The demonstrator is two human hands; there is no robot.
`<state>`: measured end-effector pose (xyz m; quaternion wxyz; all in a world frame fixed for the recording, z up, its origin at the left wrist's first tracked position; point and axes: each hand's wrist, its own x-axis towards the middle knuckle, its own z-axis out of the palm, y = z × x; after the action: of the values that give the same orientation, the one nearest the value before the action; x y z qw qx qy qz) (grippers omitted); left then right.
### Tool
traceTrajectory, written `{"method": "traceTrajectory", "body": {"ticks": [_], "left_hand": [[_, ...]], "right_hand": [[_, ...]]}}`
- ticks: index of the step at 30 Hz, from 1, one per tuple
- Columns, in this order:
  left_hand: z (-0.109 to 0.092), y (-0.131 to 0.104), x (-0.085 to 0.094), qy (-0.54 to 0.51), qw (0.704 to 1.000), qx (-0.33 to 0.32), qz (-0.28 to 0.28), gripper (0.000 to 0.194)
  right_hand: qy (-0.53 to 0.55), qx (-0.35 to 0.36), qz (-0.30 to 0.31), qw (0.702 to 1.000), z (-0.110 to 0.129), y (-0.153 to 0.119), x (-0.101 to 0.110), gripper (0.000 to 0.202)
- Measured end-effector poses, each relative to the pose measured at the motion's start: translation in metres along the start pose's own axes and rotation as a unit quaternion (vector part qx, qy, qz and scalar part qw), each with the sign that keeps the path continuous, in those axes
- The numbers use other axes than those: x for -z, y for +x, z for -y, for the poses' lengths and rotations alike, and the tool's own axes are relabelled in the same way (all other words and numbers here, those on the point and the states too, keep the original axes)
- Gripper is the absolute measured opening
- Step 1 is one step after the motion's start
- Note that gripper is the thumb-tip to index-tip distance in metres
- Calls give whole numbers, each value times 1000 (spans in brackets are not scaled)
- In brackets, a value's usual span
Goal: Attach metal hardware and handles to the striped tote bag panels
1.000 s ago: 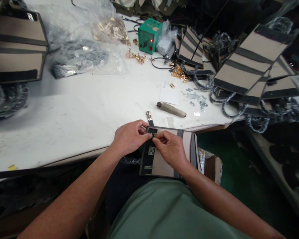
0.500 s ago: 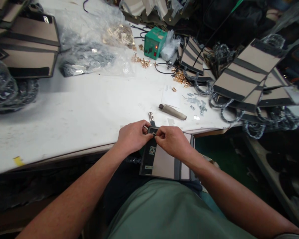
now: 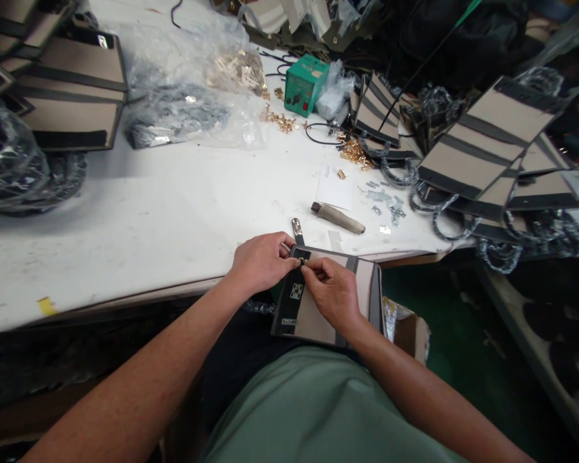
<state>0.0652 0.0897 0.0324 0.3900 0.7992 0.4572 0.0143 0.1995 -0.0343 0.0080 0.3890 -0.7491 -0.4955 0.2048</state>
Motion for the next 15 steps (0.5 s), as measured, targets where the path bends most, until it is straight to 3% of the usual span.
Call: {"method": "traceTrajectory", "body": {"ticks": [8, 11, 15], "left_hand": [[3, -4, 2, 2, 999, -31, 10, 35], [1, -7, 2, 17, 1000, -21, -1, 32], [1, -10, -1, 31, 999, -32, -21, 30]], "right_hand": [[17, -41, 19, 999, 9, 7, -2, 16], [79, -130, 57, 987, 16, 14, 2, 16], [212, -259, 80, 939, 26, 22, 5, 17]]}}
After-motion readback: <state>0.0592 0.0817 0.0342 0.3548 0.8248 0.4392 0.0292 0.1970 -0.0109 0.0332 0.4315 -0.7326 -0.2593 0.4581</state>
